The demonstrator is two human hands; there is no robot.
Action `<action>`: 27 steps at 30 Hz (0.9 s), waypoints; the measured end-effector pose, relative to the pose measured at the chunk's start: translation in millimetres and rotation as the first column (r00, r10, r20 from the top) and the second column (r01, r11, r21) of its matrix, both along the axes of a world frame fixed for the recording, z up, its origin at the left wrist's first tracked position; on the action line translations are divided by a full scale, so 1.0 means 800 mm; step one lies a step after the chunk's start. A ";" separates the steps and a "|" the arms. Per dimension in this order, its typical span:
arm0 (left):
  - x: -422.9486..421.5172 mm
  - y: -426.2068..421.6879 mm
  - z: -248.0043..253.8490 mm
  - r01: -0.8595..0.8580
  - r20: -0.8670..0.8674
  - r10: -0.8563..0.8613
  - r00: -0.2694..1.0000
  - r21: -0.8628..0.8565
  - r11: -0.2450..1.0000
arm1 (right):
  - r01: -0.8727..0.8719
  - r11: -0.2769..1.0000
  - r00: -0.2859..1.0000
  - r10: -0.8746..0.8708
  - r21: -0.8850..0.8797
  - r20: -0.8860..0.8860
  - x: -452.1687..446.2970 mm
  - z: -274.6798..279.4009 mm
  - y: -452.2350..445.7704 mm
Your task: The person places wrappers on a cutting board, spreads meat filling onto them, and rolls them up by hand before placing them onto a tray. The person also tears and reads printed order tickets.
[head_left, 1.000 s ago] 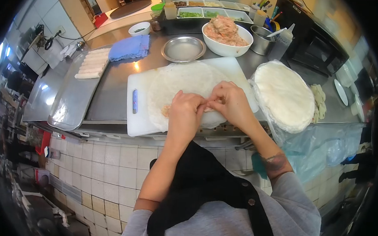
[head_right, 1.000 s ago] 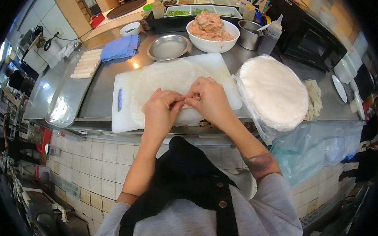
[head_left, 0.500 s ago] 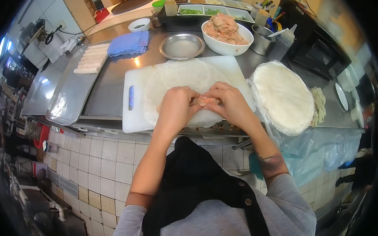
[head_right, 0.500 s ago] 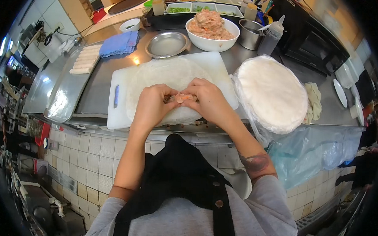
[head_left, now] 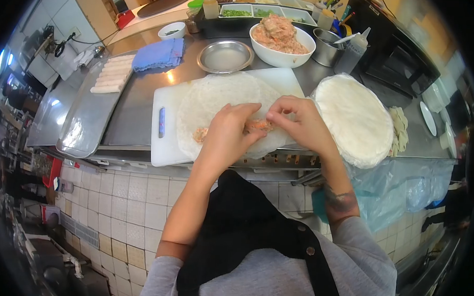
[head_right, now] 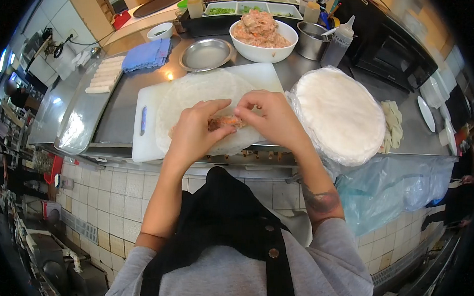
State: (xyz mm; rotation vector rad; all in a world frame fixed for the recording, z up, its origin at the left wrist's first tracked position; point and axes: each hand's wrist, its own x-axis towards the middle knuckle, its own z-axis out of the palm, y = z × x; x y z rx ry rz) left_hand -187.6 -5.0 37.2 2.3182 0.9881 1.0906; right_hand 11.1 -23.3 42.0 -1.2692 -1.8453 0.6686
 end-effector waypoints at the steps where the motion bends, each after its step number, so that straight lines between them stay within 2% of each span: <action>1: 0.002 0.005 -0.004 -0.001 0.001 0.001 1.000 -0.001 1.000 | -0.023 0.999 0.997 0.020 0.048 0.071 -0.004 0.002 0.001; 2: 0.003 0.011 -0.009 0.038 -0.032 -0.040 0.999 -0.069 0.997 | -0.024 0.999 0.997 0.020 0.048 0.071 -0.006 0.001 0.003; 3: 0.004 0.015 -0.013 0.073 -0.064 -0.083 0.995 -0.138 0.988 | -0.032 0.996 0.988 0.020 0.079 0.152 -0.008 -0.002 0.005; 4: 0.003 0.015 -0.016 0.073 -0.064 -0.082 0.995 -0.136 0.988 | -0.043 0.993 0.973 0.016 0.110 0.231 -0.009 -0.004 0.007; 7: -0.007 0.011 -0.016 0.024 -0.058 -0.034 0.998 -0.172 0.985 | -0.046 0.989 0.988 0.024 0.141 0.156 -0.001 -0.009 0.010; 8: -0.012 0.011 -0.015 0.005 -0.066 -0.015 0.998 -0.154 0.988 | -0.049 0.989 0.988 0.027 0.140 0.155 0.000 -0.007 0.009; 10: -0.019 0.011 -0.014 -0.016 -0.074 0.006 0.997 -0.137 0.990 | -0.020 0.997 1.000 0.019 0.070 0.010 0.001 -0.001 0.003; 13: -0.019 0.011 -0.017 -0.002 -0.124 -0.007 0.992 -0.070 0.998 | -0.018 1.000 0.999 0.018 -0.002 -0.045 0.009 -0.020 0.008; 17: -0.009 0.013 -0.023 -0.010 -0.117 0.011 0.993 0.013 1.000 | 0.085 0.988 0.996 -0.083 -0.133 0.018 0.013 -0.017 0.009; 20: -0.004 0.013 -0.023 -0.008 -0.138 0.012 0.990 0.026 1.000 | 0.010 0.995 1.000 -0.007 -0.104 0.027 0.016 -0.016 0.011; 22: 0.001 0.014 -0.026 -0.011 -0.134 0.010 0.991 -0.005 1.000 | -0.033 0.999 0.998 0.034 0.025 -0.044 0.014 -0.016 0.009; 23: 0.003 0.015 -0.029 -0.011 -0.090 0.011 0.996 -0.001 1.000 | -0.033 0.999 0.998 0.034 0.024 -0.047 0.013 -0.020 0.012; 25: 0.004 0.015 -0.031 -0.007 -0.050 0.007 0.999 0.002 1.000 | -0.200 0.951 0.971 0.160 0.235 0.179 0.008 -0.029 0.019; 26: 0.003 0.015 -0.031 -0.013 -0.062 0.012 0.998 -0.014 1.000 | -0.197 0.952 0.972 0.157 0.236 0.177 0.008 -0.029 0.019; 27: 0.002 0.015 -0.031 -0.019 -0.074 0.017 0.997 -0.030 0.999 | -0.156 0.978 0.976 0.131 0.140 0.173 0.008 -0.029 0.018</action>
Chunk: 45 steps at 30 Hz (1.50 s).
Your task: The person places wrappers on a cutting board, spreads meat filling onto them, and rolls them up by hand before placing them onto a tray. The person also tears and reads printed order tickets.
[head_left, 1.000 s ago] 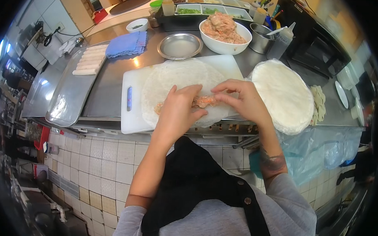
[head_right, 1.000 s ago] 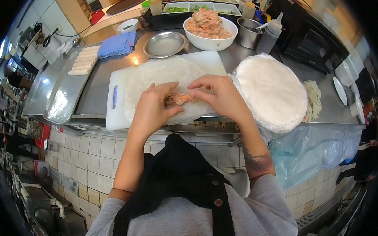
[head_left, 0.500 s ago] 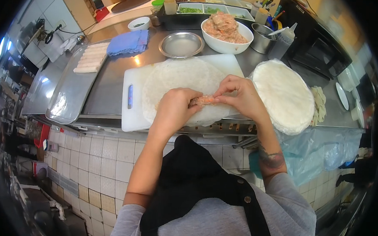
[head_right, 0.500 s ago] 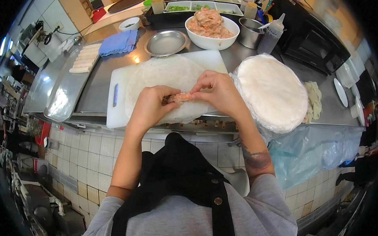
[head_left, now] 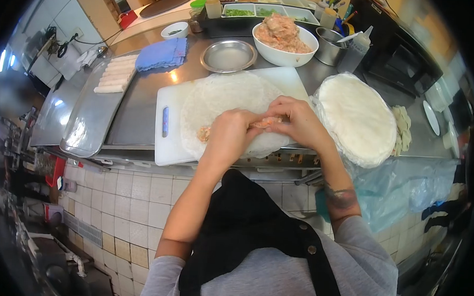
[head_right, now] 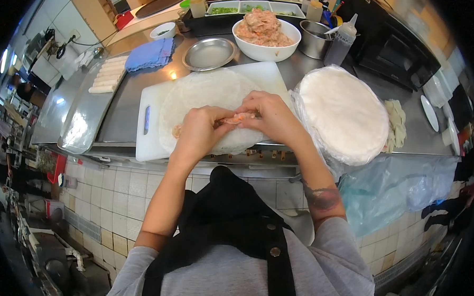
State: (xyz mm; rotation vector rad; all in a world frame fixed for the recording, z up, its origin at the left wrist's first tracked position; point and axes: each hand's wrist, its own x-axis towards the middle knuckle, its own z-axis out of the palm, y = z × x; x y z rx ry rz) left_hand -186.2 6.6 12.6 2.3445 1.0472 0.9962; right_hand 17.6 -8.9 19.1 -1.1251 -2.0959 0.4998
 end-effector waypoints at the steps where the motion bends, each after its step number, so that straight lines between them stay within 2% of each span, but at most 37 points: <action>1: -0.005 -0.001 0.002 0.000 -0.001 0.000 1.000 0.000 1.000 | 0.043 0.994 0.999 -0.042 -0.097 0.013 0.000 0.000 0.000; 5: -0.050 -0.001 0.016 -0.077 -0.108 0.074 0.991 -0.032 0.996 | 0.048 0.986 0.998 -0.052 -0.157 -0.024 0.004 -0.002 -0.004; 7: -0.077 -0.001 0.017 -0.114 -0.123 0.107 0.987 -0.049 0.992 | 0.018 1.000 1.000 -0.019 -0.020 -0.025 0.002 0.000 -0.007; 8: -0.088 0.001 0.015 -0.112 -0.133 0.105 0.986 -0.046 0.993 | 0.021 1.000 0.999 -0.022 -0.018 -0.034 0.001 0.000 -0.008; 10: -0.104 0.006 0.009 -0.105 -0.064 0.097 0.993 -0.142 0.984 | 0.014 1.000 1.000 -0.014 0.001 -0.008 -0.002 -0.001 -0.008; 11: -0.107 0.007 0.006 -0.069 -0.015 0.068 0.998 -0.125 0.990 | 0.017 1.000 1.000 -0.017 0.001 -0.014 -0.003 -0.004 -0.006; 14: -0.113 0.006 0.004 -0.050 -0.015 0.049 0.999 -0.079 0.996 | 0.042 0.998 0.999 -0.042 -0.040 0.006 -0.006 -0.008 -0.002; 17: -0.118 -0.001 0.004 -0.003 0.058 0.010 0.998 -0.110 0.994 | 0.070 0.998 0.997 -0.070 0.001 0.019 -0.015 -0.001 -0.008; 19: -0.119 0.000 0.007 -0.002 0.044 0.008 0.999 -0.142 0.990 | 0.049 0.988 0.997 -0.057 0.148 0.049 -0.022 -0.004 -0.008; 20: -0.120 0.001 0.007 -0.004 0.032 0.009 0.999 -0.174 0.985 | 0.049 0.988 0.997 -0.057 0.146 0.049 -0.022 -0.007 -0.006; 22: -0.124 0.008 0.001 0.012 0.028 -0.007 1.000 -0.172 0.985 | 0.035 0.999 0.996 -0.038 0.031 0.086 -0.022 -0.010 0.004; 24: -0.127 0.009 -0.002 0.026 0.022 -0.023 1.000 -0.166 0.986 | 0.021 0.999 0.999 -0.020 -0.025 0.050 -0.017 -0.012 0.008; 26: -0.127 0.007 -0.002 0.017 0.045 -0.005 0.999 -0.257 0.966 | 0.005 0.997 1.000 -0.004 -0.080 0.013 -0.017 -0.010 0.008; 28: -0.127 0.005 0.001 0.007 0.048 0.006 0.999 -0.263 0.965 | -0.015 0.999 0.996 0.011 0.041 0.093 -0.017 -0.006 0.003; 29: -0.126 0.004 0.002 -0.001 0.051 0.015 0.999 -0.271 0.963 | -0.012 0.999 0.996 0.008 0.042 0.093 -0.022 -0.003 0.000; 30: -0.122 0.002 0.004 0.005 0.051 0.009 0.999 -0.272 0.962 | 0.061 0.993 0.987 -0.076 0.104 0.141 -0.034 0.000 -0.004; 31: -0.117 -0.001 0.006 -0.010 0.086 0.028 0.996 -0.197 0.980 | 0.134 0.977 0.970 -0.164 0.168 0.181 -0.047 0.002 -0.008; 32: -0.114 -0.002 0.008 -0.025 0.123 0.040 0.992 -0.120 0.992 | 0.146 0.975 0.968 -0.175 0.168 0.178 -0.062 0.003 -0.008; 33: -0.112 -0.001 0.008 -0.012 0.119 0.026 0.993 -0.117 0.993 | 0.119 0.978 0.953 -0.160 0.170 0.256 -0.080 0.004 -0.006; 34: -0.113 0.000 0.009 -0.002 0.109 0.017 0.994 -0.134 0.991 | 0.092 0.981 0.932 -0.145 0.169 0.333 -0.097 0.004 -0.003; 36: -0.115 0.002 0.008 0.019 0.095 -0.005 0.995 -0.145 0.989 | 0.119 0.967 0.918 -0.194 0.226 0.345 -0.137 -0.013 0.003; 38: -0.119 0.006 0.001 -0.026 0.131 0.062 0.989 -0.261 0.965 | 0.140 0.949 0.904 -0.239 0.283 0.355 -0.142 -0.018 0.006; 40: -0.124 0.010 -0.002 0.002 0.122 0.027 0.992 -0.237 0.972 | 0.104 0.967 0.937 -0.174 0.234 0.301 -0.133 -0.018 0.002; 43: -0.132 0.010 0.006 0.031 0.093 -0.013 0.996 -0.192 0.981 | 0.138 0.967 0.955 -0.187 0.216 0.230 -0.083 -0.017 -0.005; 45: -0.141 0.011 0.009 0.038 0.071 -0.026 0.997 -0.174 0.984 | 0.172 0.983 0.948 -0.181 0.060 0.260 -0.045 0.003 -0.011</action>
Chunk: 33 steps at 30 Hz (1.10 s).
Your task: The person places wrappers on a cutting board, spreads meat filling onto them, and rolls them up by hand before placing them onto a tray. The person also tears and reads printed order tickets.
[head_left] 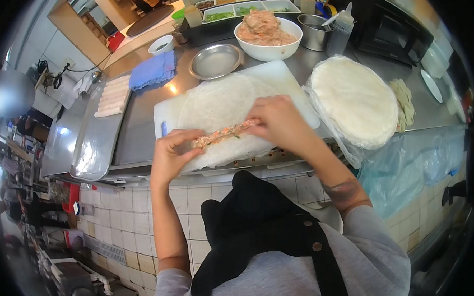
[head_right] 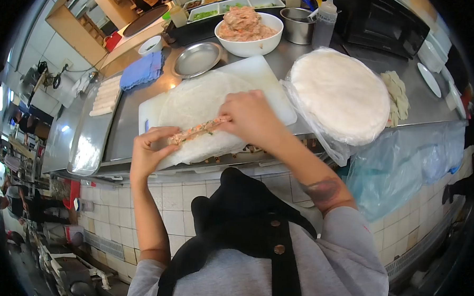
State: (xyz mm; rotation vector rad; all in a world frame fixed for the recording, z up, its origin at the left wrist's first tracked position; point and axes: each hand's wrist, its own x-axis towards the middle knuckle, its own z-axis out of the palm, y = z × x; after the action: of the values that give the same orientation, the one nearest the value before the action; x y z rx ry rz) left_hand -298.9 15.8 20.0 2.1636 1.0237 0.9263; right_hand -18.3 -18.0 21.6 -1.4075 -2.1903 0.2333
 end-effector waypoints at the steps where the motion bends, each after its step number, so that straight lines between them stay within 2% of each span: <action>1: -0.008 0.003 0.001 0.007 -0.014 -0.007 1.000 -0.007 1.000 | -0.003 1.000 1.000 0.003 -0.003 0.004 0.015 0.000 -0.001; 4: -0.015 0.006 0.001 0.026 -0.045 -0.026 0.999 -0.001 1.000 | -0.025 1.000 0.996 0.024 -0.007 -0.085 0.046 0.000 -0.007; 6: -0.016 0.007 0.001 0.032 -0.061 -0.031 0.998 0.013 0.999 | -0.109 0.994 0.974 0.111 0.022 -0.197 0.056 0.002 -0.010; 7: -0.014 0.007 0.000 0.025 -0.061 -0.024 0.998 0.018 1.000 | -0.118 0.993 0.974 0.120 0.022 -0.192 0.059 0.002 -0.009; 9: -0.013 0.007 0.000 0.010 -0.059 -0.008 0.998 0.021 1.000 | -0.139 0.989 0.952 0.119 -0.053 -0.283 0.064 0.001 -0.008; 16: -0.012 0.004 -0.002 -0.020 -0.043 0.020 0.999 -0.006 1.000 | -0.129 0.987 0.959 0.099 -0.097 -0.267 0.063 0.002 -0.007; 18: -0.006 -0.002 0.006 -0.028 -0.029 0.028 0.999 -0.003 1.000 | -0.099 0.994 0.972 0.089 -0.038 -0.218 0.059 0.012 -0.012; 21: 0.003 -0.013 0.013 -0.102 -0.026 0.101 0.995 -0.031 0.994 | -0.136 0.990 0.963 0.125 -0.030 -0.239 0.063 -0.002 -0.005; 23: 0.004 -0.011 0.006 -0.046 -0.010 0.045 0.999 -0.009 0.999 | -0.125 0.990 0.965 0.107 -0.060 -0.241 0.063 -0.002 -0.005; 28: 0.009 -0.009 -0.011 -0.133 -0.016 0.133 0.991 0.014 0.991 | -0.072 0.993 0.969 0.048 -0.092 -0.241 0.058 0.003 -0.013; 33: 0.007 -0.018 -0.014 -0.175 -0.025 0.179 0.984 0.097 0.980 | -0.021 1.000 0.970 0.017 -0.013 -0.243 0.060 0.009 -0.024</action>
State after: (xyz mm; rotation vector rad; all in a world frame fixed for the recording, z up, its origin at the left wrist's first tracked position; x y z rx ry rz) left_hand -293.1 1.6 8.6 2.1989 1.2278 1.0417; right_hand 30.0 -37.3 28.5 -1.2919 -2.0055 0.4079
